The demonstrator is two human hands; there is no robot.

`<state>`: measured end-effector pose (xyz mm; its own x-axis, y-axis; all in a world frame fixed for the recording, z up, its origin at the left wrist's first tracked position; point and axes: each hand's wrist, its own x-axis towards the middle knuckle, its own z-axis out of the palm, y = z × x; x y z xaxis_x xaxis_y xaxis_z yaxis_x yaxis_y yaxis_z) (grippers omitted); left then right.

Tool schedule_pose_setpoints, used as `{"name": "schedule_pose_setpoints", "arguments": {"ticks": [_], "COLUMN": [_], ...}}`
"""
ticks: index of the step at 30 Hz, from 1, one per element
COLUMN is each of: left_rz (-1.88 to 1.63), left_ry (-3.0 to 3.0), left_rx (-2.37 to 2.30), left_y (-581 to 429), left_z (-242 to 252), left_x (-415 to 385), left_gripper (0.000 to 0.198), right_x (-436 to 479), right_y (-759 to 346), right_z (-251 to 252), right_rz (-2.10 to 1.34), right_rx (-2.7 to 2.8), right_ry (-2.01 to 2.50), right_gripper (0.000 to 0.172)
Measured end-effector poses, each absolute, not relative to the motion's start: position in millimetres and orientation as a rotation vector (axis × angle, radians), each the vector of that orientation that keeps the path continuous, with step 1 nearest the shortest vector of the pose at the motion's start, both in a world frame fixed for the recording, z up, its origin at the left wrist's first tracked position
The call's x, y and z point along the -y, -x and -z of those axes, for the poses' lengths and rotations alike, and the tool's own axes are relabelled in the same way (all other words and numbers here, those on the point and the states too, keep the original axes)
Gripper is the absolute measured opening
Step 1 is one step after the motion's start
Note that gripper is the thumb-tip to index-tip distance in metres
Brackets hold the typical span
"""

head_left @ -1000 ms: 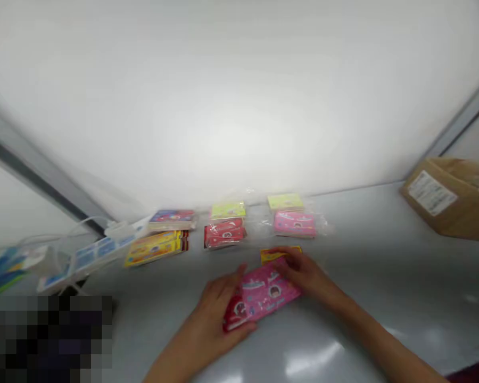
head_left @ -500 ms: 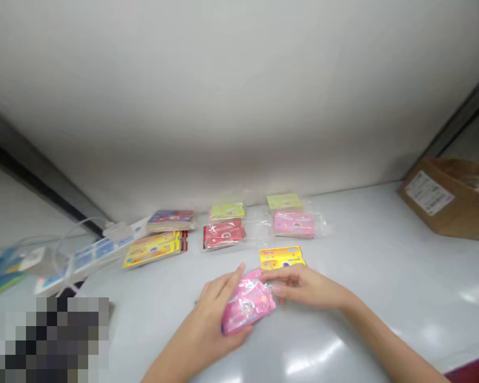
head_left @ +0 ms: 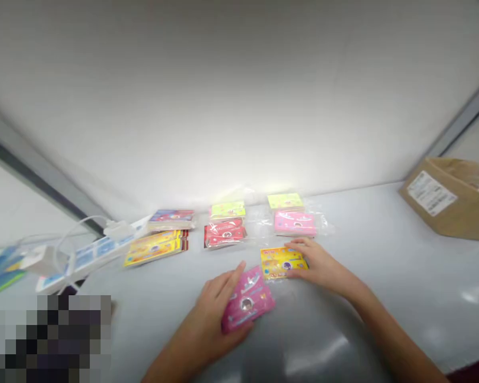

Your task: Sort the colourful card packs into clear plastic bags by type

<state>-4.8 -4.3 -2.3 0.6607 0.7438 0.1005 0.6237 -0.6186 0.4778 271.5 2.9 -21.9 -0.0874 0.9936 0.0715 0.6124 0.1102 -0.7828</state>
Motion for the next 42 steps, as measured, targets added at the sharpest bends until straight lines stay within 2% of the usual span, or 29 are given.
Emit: {"name": "schedule_pose_setpoints", "arguments": {"ticks": [2,5,7,11,15,21,27,34,38,42], "left_rz": [-0.411,-0.433,-0.443,-0.441,-0.422,-0.426,-0.417,-0.418,-0.383,-0.374], "left_ry": [-2.479,-2.491,-2.497,-2.5,-2.505,-2.511,-2.498,-2.511,-2.508,-2.488], "left_rx": [-1.071,-1.06,-1.058,-1.072,-1.067,-1.057,-1.046,-1.032,-1.039,-1.054], "left_y": [5,5,4,5,6,5,6,6,6,7], "left_z": [2,2,3,4,5,4,5,2,1,1], "left_x": [4,5,5,5,4,3,3,3,3,4], "left_gripper": [0.086,0.086,0.087,0.087,0.086,0.087,0.088,0.089,0.089,0.089], "right_x": [-4,-2,-1,2,0,0,-1,1,2,-1], "right_y": [-274,-272,-270,-267,-266,-271,-274,-272,-277,-284], "right_z": [27,31,30,23,18,23,23,16,9,7], "right_rz": [-0.685,-0.578,-0.56,-0.57,-0.598,-0.503,-0.518,-0.608,-0.732,-0.992], "right_rx": [1.882,2.006,2.028,2.033,2.032,2.071,2.082,1.984,1.874,1.526], "right_ry": [1.65,1.727,1.74,1.752,1.773,1.907,1.91,1.776,1.567,1.264], "right_gripper": [0.048,0.037,0.034,0.042,0.031,0.058,0.052,0.059,0.051,0.046]}}
